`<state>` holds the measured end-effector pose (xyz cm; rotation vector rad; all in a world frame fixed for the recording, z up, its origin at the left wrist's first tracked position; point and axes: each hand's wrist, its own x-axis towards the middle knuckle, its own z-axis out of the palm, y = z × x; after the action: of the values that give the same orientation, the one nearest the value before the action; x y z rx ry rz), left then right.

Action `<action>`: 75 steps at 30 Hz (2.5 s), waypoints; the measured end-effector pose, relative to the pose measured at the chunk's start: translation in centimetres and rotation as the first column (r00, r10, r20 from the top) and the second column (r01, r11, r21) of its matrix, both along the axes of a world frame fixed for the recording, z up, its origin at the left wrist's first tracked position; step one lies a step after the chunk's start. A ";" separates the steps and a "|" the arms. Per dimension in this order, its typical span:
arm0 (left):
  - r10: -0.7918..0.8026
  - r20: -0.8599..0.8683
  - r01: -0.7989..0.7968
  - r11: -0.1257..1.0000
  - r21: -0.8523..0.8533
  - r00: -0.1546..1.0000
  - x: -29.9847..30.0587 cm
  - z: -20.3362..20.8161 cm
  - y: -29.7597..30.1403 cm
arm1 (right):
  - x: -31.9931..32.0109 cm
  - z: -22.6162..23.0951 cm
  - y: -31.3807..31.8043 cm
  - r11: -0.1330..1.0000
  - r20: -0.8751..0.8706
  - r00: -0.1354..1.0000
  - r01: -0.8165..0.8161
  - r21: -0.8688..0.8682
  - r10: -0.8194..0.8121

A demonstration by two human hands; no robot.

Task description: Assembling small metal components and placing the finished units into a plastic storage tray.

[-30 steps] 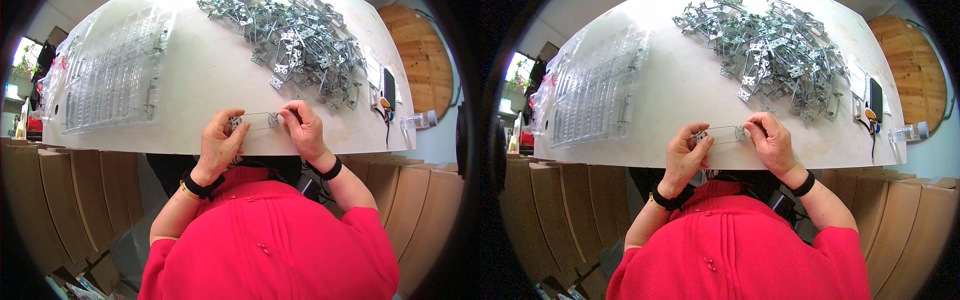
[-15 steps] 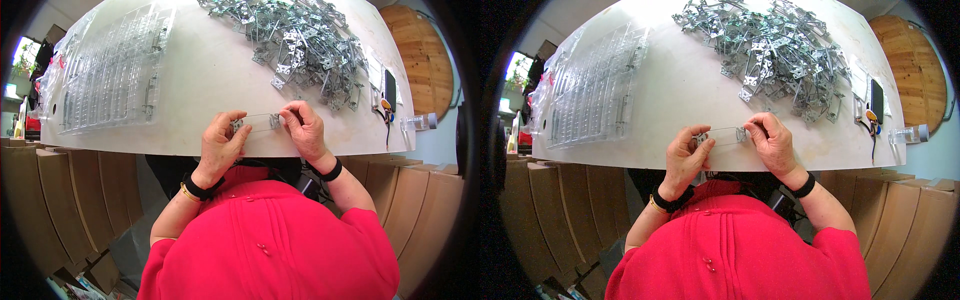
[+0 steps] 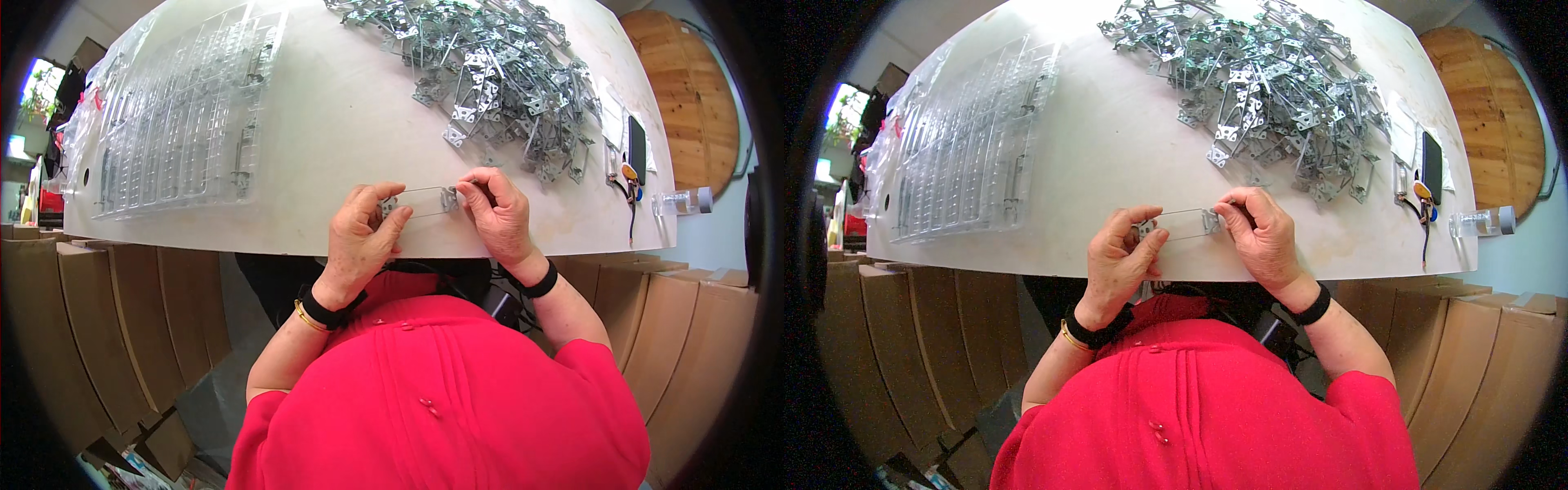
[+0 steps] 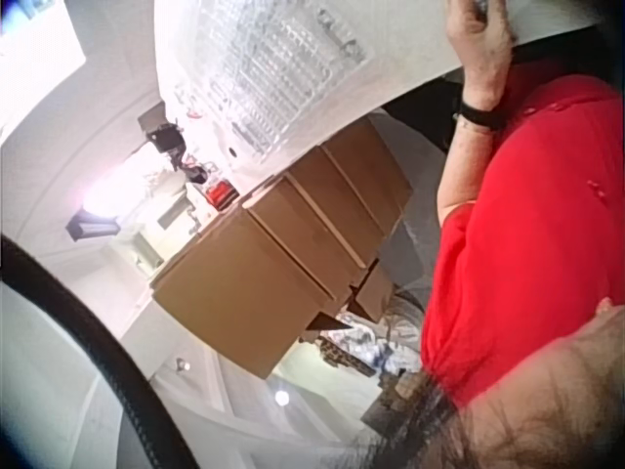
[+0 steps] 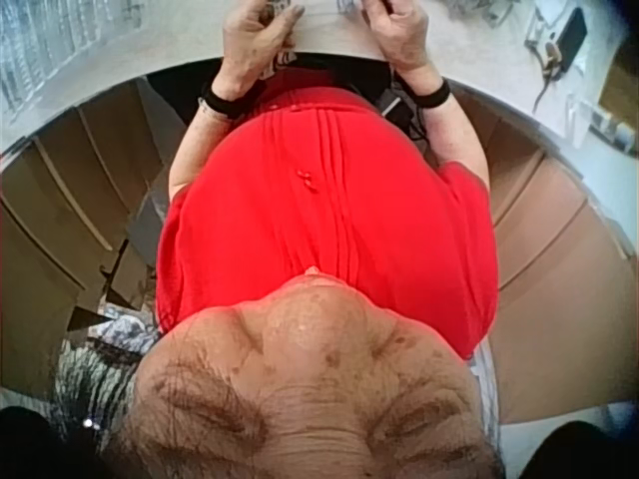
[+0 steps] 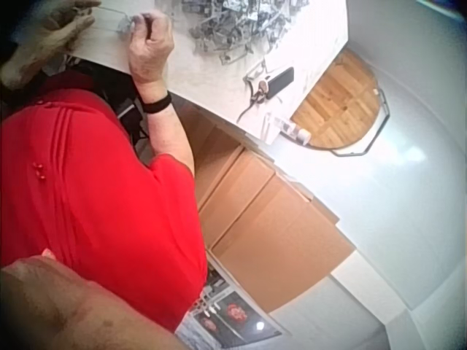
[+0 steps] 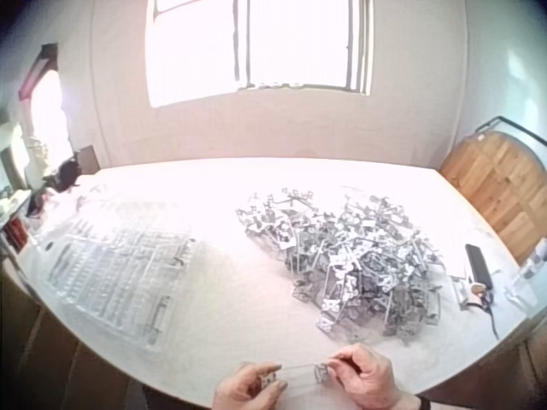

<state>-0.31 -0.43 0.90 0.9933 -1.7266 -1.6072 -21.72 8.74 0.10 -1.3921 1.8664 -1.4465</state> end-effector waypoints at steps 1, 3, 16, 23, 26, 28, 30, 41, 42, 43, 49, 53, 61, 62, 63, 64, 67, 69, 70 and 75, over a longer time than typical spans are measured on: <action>-0.003 -0.008 0.003 1.000 -0.010 1.000 0.0 -0.1 0.0 | 0.0 0.0 0.0 1.000 -0.013 1.000 -0.002 -0.003 0.002; -0.003 0.000 0.003 1.000 -0.012 1.000 0.0 0.0 0.0 | 0.0 -0.1 0.0 1.000 -0.019 1.000 -0.004 -0.006 0.004; -0.042 0.014 0.043 0.998 -0.056 0.999 0.3 0.1 -0.1 | 0.0 0.4 0.0 1.000 -0.063 0.998 -0.030 -0.002 0.030; -0.043 0.009 0.044 0.999 -0.022 0.999 0.3 0.2 -0.1 | 0.2 0.6 -0.2 0.998 -0.090 0.995 -0.049 -0.047 0.044; -0.047 0.003 0.047 0.998 -0.035 0.999 0.2 0.1 -0.1 | -0.2 0.1 0.0 0.999 -0.077 0.996 -0.038 -0.024 0.036; -0.047 0.005 0.047 0.998 -0.044 0.999 0.2 0.1 -0.1 | -0.4 -0.2 -0.1 0.999 -0.116 0.993 -0.038 -0.029 0.035; -0.047 0.009 0.047 0.998 -0.043 0.999 0.2 0.1 -0.1 | -0.1 0.3 -0.2 0.999 -0.085 0.996 -0.030 -0.030 0.027; -0.058 0.032 0.060 0.995 -0.079 0.998 0.2 0.2 -0.2 | 0.0 0.3 -0.2 1.000 -0.078 0.997 -0.022 0.003 0.022; -0.042 0.019 0.043 0.996 -0.076 0.999 0.1 0.3 -0.2 | 0.1 0.4 -0.2 1.000 -0.050 0.999 -0.022 -0.018 0.021; -0.026 0.005 0.026 0.997 -0.073 1.000 0.0 0.3 -0.1 | 0.2 0.4 -0.2 0.999 -0.022 1.000 -0.021 -0.039 0.020; -0.061 0.014 0.061 0.996 -0.059 0.998 0.2 0.4 -0.2 | -0.5 -0.4 -0.1 1.000 -0.117 0.993 -0.015 0.005 0.015; -0.067 0.027 0.069 0.995 -0.067 0.997 0.3 0.4 -0.2 | -0.4 -0.2 -0.1 1.000 -0.100 0.995 -0.003 0.026 0.006; -0.067 0.033 0.070 0.994 -0.086 0.997 0.3 0.3 -0.2 | 0.0 0.3 -0.2 0.999 -0.033 0.999 -0.027 -0.031 0.026; -0.068 0.032 0.071 0.994 -0.086 0.997 0.2 0.3 -0.2 | -0.3 -0.1 -0.1 0.999 -0.033 0.999 -0.026 -0.032 0.025; -0.066 0.027 0.068 0.994 -0.083 0.997 0.2 0.3 -0.2 | -0.5 -0.4 -0.1 0.999 -0.065 0.997 -0.035 -0.025 0.033; -0.064 0.021 0.065 0.995 -0.080 0.998 0.2 0.3 -0.2 | -0.7 -0.6 -0.1 0.999 -0.097 0.994 -0.043 -0.018 0.041; -0.070 0.023 0.072 0.992 -0.100 0.997 0.3 0.3 -0.2 | -0.4 -0.2 0.0 1.000 -0.052 0.998 -0.025 -0.006 0.024; -0.070 0.029 0.072 0.993 -0.095 0.997 0.3 0.3 -0.2 | 0.1 0.6 -0.3 0.999 -0.035 0.999 -0.027 -0.021 0.027; -0.070 0.035 0.073 0.993 -0.090 0.997 0.3 0.3 -0.2 | 0.2 0.8 -0.3 0.999 -0.017 0.999 -0.029 -0.037 0.029; -0.072 0.030 0.075 0.991 -0.109 0.997 0.3 -0.1 -0.2 | -0.5 -0.7 0.1 1.000 -0.029 0.999 -0.013 0.002 0.013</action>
<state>0.03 -0.66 0.84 0.9104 -1.8682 -1.5318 -22.26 8.83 -0.57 -1.4292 1.8725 -1.4254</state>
